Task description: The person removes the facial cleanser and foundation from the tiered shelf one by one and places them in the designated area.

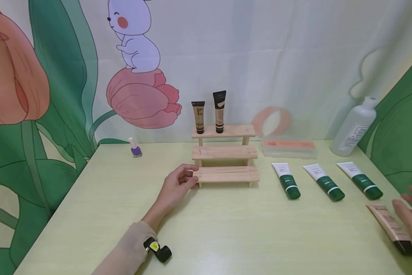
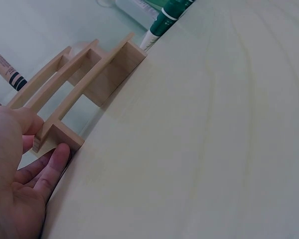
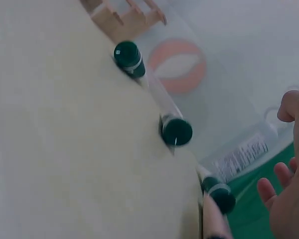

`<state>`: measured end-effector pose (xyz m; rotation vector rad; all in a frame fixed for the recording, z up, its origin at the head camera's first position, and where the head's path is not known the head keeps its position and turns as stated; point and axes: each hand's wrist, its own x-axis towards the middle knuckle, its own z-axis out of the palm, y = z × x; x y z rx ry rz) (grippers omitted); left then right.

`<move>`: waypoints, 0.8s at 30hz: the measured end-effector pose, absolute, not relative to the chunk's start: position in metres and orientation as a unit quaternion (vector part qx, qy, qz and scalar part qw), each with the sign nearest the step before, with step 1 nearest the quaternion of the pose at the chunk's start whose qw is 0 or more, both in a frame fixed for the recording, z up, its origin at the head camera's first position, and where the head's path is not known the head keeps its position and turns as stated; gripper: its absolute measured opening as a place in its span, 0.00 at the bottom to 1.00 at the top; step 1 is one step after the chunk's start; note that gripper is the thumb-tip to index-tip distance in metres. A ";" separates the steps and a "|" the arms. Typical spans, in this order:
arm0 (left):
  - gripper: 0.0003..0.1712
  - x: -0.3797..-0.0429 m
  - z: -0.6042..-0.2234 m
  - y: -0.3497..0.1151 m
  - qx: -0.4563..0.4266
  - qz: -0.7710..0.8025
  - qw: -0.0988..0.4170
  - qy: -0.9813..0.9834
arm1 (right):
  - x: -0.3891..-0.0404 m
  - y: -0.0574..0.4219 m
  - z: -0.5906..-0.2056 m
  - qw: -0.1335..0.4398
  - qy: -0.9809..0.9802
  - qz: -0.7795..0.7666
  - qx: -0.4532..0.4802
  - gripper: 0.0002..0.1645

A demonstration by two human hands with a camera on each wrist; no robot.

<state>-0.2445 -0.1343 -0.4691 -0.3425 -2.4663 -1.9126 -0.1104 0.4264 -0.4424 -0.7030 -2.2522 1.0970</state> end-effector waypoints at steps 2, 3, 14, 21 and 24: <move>0.17 -0.244 -0.469 -0.134 -0.109 -0.609 0.001 -0.786 | -0.115 0.414 -0.431 0.281 -0.821 0.440 -0.230 0.39; 0.17 -0.244 -0.469 -0.134 -0.109 -0.609 0.002 -0.786 | -0.119 0.409 -0.426 0.286 -0.817 0.456 -0.205 0.40; 0.17 -0.243 -0.469 -0.134 -0.101 -0.611 0.003 -0.785 | -0.178 0.342 -0.378 0.282 -0.665 0.690 0.049 0.44; 0.17 -0.244 -0.470 -0.134 -0.103 -0.609 0.002 -0.786 | -0.219 0.294 -0.357 0.271 -0.676 0.679 0.097 0.42; 0.17 -0.244 -0.470 -0.134 -0.106 -0.614 0.001 -0.782 | -0.235 0.273 -0.352 0.268 -0.656 0.696 0.115 0.42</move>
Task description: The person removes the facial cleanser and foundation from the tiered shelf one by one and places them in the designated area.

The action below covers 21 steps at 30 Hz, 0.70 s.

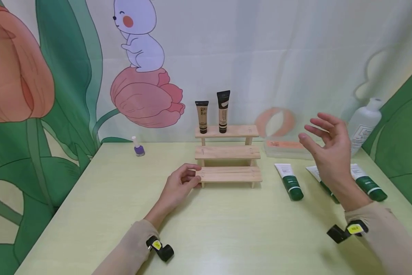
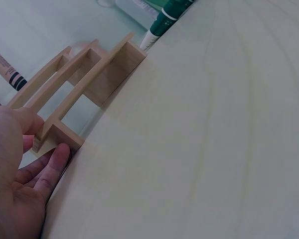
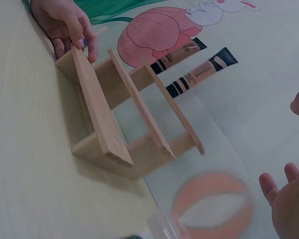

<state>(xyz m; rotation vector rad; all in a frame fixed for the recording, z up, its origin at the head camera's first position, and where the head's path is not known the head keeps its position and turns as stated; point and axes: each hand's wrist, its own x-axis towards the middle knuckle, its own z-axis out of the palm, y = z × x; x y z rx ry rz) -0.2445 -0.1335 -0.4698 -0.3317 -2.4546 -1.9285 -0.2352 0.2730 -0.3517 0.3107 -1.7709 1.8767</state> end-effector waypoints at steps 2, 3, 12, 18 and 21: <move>0.17 -0.244 -0.470 -0.134 -0.107 -0.618 0.001 -0.779 | -0.245 0.259 -0.350 0.265 -0.650 0.701 0.127 0.42; 0.17 -0.244 -0.470 -0.134 -0.107 -0.619 0.001 -0.778 | -0.249 0.252 -0.350 0.262 -0.647 0.704 0.133 0.41; 0.16 -0.244 -0.468 -0.133 -0.115 -0.605 0.003 -0.788 | -0.273 0.210 -0.350 0.253 -0.682 0.667 0.163 0.39; 0.16 -0.244 -0.468 -0.135 -0.112 -0.603 0.006 -0.789 | -0.286 0.188 -0.349 0.252 -0.698 0.647 0.175 0.39; 0.16 -0.244 -0.468 -0.136 -0.113 -0.604 0.006 -0.789 | -0.291 0.179 -0.349 0.247 -0.699 0.647 0.178 0.39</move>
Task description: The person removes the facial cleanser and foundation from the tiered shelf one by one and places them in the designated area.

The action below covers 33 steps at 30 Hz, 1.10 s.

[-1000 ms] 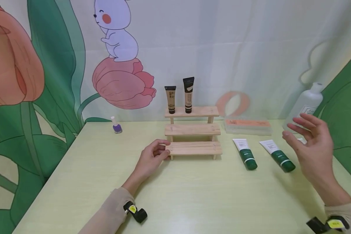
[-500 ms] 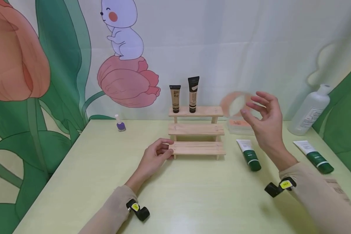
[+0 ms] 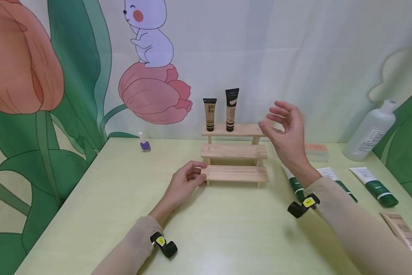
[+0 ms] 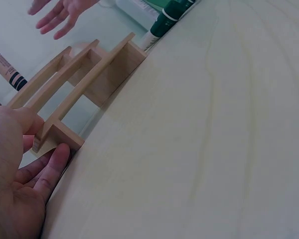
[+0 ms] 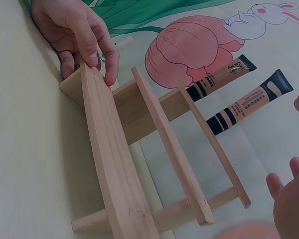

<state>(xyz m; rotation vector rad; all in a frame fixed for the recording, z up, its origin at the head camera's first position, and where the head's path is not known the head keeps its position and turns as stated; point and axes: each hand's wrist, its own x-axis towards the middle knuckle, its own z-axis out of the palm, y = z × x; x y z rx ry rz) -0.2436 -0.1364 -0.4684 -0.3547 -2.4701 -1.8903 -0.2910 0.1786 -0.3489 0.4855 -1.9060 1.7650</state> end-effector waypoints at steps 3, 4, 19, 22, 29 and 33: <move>0.16 -0.244 -0.468 -0.136 -0.114 -0.604 0.005 -0.789 | -0.296 0.170 -0.348 0.235 -0.695 0.655 0.181 0.39; 0.16 -0.244 -0.468 -0.136 -0.113 -0.605 0.006 -0.788 | -0.298 0.168 -0.348 0.231 -0.694 0.657 0.183 0.39; 0.17 -0.243 -0.469 -0.138 -0.108 -0.605 0.006 -0.789 | -0.329 0.128 -0.351 0.218 -0.702 0.649 0.196 0.41; 0.17 -0.243 -0.469 -0.138 -0.106 -0.606 0.004 -0.788 | -0.334 0.121 -0.353 0.217 -0.702 0.651 0.192 0.41; 0.17 -0.244 -0.469 -0.138 -0.111 -0.607 0.006 -0.787 | -0.340 0.108 -0.352 0.223 -0.707 0.645 0.187 0.42; 0.17 -0.244 -0.469 -0.138 -0.115 -0.606 0.006 -0.787 | -0.341 0.103 -0.352 0.223 -0.713 0.640 0.179 0.41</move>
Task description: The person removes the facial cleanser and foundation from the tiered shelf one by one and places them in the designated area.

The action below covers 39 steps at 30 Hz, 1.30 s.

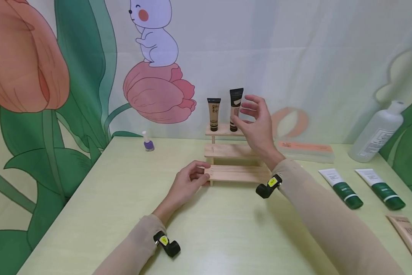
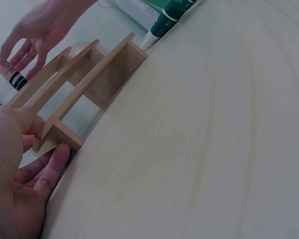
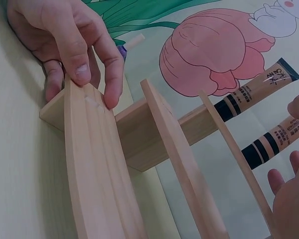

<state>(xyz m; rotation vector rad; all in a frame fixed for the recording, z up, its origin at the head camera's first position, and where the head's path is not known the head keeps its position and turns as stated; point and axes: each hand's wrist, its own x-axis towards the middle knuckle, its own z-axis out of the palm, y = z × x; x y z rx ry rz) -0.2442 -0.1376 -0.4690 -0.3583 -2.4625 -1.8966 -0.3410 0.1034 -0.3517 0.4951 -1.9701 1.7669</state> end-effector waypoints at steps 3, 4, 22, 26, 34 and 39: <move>0.16 -0.244 -0.469 -0.137 -0.115 -0.604 0.006 -0.789 | -0.341 0.101 -0.352 0.222 -0.721 0.634 0.171 0.38; 0.16 -0.244 -0.469 -0.137 -0.115 -0.603 0.007 -0.789 | -0.342 0.099 -0.352 0.221 -0.724 0.632 0.169 0.37; 0.16 -0.244 -0.470 -0.136 -0.113 -0.604 0.008 -0.789 | -0.345 0.098 -0.353 0.229 -0.733 0.622 0.153 0.30; 0.16 -0.244 -0.469 -0.135 -0.111 -0.604 0.009 -0.789 | -0.344 0.105 -0.350 0.243 -0.724 0.626 0.157 0.29; 0.16 -0.244 -0.469 -0.134 -0.111 -0.605 0.009 -0.788 | -0.332 0.130 -0.342 0.267 -0.694 0.649 0.162 0.28; 0.16 -0.244 -0.469 -0.135 -0.110 -0.604 0.010 -0.789 | -0.320 0.152 -0.330 0.288 -0.680 0.654 0.168 0.28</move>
